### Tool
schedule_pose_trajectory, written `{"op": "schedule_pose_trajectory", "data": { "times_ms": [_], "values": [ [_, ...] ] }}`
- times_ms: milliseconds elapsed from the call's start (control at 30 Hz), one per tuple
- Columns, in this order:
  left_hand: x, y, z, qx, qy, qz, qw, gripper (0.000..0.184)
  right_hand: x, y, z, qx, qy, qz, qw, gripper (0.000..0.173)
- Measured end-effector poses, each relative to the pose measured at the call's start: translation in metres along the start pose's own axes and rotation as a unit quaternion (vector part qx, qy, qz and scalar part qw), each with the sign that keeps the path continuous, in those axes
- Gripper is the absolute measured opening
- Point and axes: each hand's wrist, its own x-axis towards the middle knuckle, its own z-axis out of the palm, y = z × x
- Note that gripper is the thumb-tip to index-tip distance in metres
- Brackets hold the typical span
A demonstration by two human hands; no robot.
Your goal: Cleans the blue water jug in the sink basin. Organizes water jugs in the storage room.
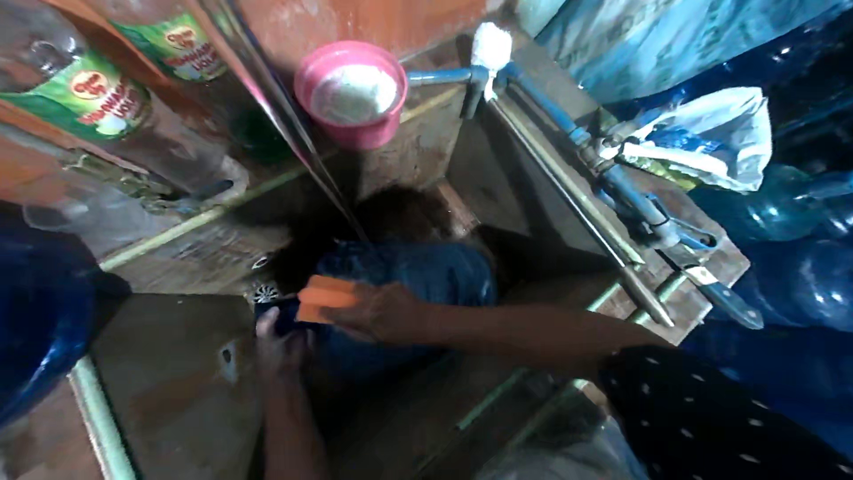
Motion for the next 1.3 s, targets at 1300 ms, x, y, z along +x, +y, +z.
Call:
{"op": "schedule_pose_trajectory", "data": {
  "times_ms": [1300],
  "values": [
    [-0.013, 0.005, -0.028, -0.036, -0.060, 0.011, 0.998, 0.026, 0.064, 0.019, -0.022, -0.074, -0.068, 0.074, 0.992, 0.043]
  ]
}}
